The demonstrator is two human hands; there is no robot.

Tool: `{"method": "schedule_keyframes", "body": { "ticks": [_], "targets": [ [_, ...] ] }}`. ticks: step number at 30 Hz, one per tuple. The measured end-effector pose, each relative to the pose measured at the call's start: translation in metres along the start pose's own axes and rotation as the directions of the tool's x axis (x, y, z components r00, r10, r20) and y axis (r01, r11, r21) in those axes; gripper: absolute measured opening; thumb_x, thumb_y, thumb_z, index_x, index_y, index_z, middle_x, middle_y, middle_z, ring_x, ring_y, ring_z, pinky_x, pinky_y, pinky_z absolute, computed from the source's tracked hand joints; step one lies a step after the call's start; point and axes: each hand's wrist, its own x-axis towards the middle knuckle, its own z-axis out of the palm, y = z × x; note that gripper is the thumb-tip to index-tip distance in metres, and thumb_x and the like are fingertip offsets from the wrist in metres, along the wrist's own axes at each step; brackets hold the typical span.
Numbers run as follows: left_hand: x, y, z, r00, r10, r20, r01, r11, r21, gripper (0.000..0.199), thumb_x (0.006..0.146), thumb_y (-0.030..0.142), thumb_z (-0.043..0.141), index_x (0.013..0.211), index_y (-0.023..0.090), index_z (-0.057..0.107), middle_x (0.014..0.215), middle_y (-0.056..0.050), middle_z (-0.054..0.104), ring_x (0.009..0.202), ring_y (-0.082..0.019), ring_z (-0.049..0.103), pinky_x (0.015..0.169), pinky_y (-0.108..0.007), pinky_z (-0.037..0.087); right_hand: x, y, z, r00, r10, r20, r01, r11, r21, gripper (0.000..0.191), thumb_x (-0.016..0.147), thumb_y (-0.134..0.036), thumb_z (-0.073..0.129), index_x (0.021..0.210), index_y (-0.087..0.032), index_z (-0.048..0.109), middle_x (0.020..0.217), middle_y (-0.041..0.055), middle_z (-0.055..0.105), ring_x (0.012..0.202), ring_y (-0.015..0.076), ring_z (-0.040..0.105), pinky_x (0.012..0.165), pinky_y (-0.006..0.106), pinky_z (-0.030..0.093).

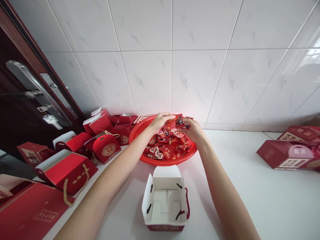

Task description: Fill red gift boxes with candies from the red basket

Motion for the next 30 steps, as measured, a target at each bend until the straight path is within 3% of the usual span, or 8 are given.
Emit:
{"method": "schedule_keyframes", "body": {
  "ticks": [3,8,13,18,21,24,27,30],
  "targets": [
    [-0.001,-0.001,0.001,1.000,-0.018,0.009,0.018,1.000,-0.024,0.036,0.054,0.048,0.089,0.073,0.019,0.077,0.082,-0.004,0.076,0.085,-0.020,0.066,0.087,-0.034,0.049,-0.003,-0.002,0.001,0.999,0.035,0.030,-0.036,0.999,0.029,0.031,0.055,-0.032,0.088,0.074,-0.021,0.067,0.084,0.0016,0.071,0.087,0.0203,0.068,0.072,0.033,0.065],
    [-0.002,-0.005,0.004,0.997,-0.052,0.058,0.051,0.999,0.002,0.044,0.057,0.054,0.089,0.080,0.017,0.079,0.078,-0.003,0.074,0.073,-0.017,0.064,0.073,-0.032,0.050,-0.012,-0.008,0.008,0.984,0.097,0.150,-0.096,0.995,-0.014,0.039,0.052,-0.026,0.095,0.083,-0.020,0.072,0.080,0.0010,0.075,0.068,0.0181,0.073,0.065,0.029,0.063],
    [-0.002,-0.006,0.006,0.997,-0.027,0.069,0.019,0.994,0.109,0.042,0.063,0.054,0.085,0.076,0.015,0.075,0.069,0.000,0.068,0.059,-0.011,0.056,0.061,-0.027,0.047,-0.013,-0.008,0.008,0.990,0.108,0.093,-0.104,0.994,-0.045,0.026,0.062,-0.022,0.090,0.080,-0.018,0.072,0.074,0.0029,0.076,0.067,0.0188,0.075,0.062,0.026,0.062],
    [-0.003,-0.004,0.008,0.994,-0.053,0.100,0.041,0.993,0.115,0.044,0.066,0.055,0.085,0.077,0.016,0.069,0.070,0.001,0.066,0.059,-0.011,0.059,0.061,-0.026,0.050,-0.011,-0.006,0.007,0.996,0.078,0.038,-0.076,0.996,-0.045,0.023,0.063,-0.019,0.089,0.079,-0.017,0.072,0.074,0.0038,0.076,0.069,0.0199,0.075,0.063,0.029,0.063],
    [-0.001,-0.008,0.008,0.991,-0.116,0.071,0.108,0.988,0.113,0.043,0.080,0.060,0.073,0.085,0.017,0.067,0.072,0.000,0.067,0.061,-0.013,0.063,0.062,-0.027,0.052,-0.008,-0.005,0.006,0.996,0.034,-0.078,-0.034,0.999,-0.003,0.023,0.062,-0.015,0.088,0.074,-0.017,0.069,0.072,0.0020,0.074,0.066,0.0171,0.072,0.063,0.029,0.063],
    [-0.001,-0.015,0.009,0.977,-0.191,0.095,0.157,0.946,0.283,0.038,0.091,0.054,0.060,0.086,0.018,0.069,0.071,-0.001,0.067,0.064,-0.015,0.064,0.064,-0.028,0.051,-0.006,-0.005,0.004,0.988,0.010,-0.152,-0.004,0.999,0.038,0.020,0.063,-0.015,0.084,0.071,-0.019,0.066,0.069,-0.0009,0.072,0.067,0.0148,0.070,0.065,0.027,0.063],
    [-0.008,-0.022,0.016,0.931,-0.270,0.247,0.138,0.884,0.447,0.020,0.071,0.036,0.082,0.075,0.018,0.073,0.070,-0.001,0.069,0.069,-0.019,0.066,0.068,-0.029,0.050,-0.005,-0.005,0.001,0.984,0.016,-0.179,-0.004,0.998,0.068,0.018,0.064,-0.015,0.081,0.067,-0.019,0.063,0.066,0.0006,0.071,0.071,0.0170,0.072,0.066,0.028,0.064],
    [-0.017,-0.026,0.029,0.778,-0.336,0.531,-0.055,0.806,0.590,0.023,0.055,0.021,0.088,0.074,0.022,0.076,0.080,0.001,0.073,0.078,-0.021,0.068,0.071,-0.029,0.048,-0.004,-0.004,-0.001,0.983,0.029,-0.180,-0.013,0.996,0.090,0.018,0.063,-0.014,0.079,0.067,-0.020,0.062,0.068,0.0032,0.073,0.078,0.0206,0.075,0.069,0.029,0.064]
  ]
}}
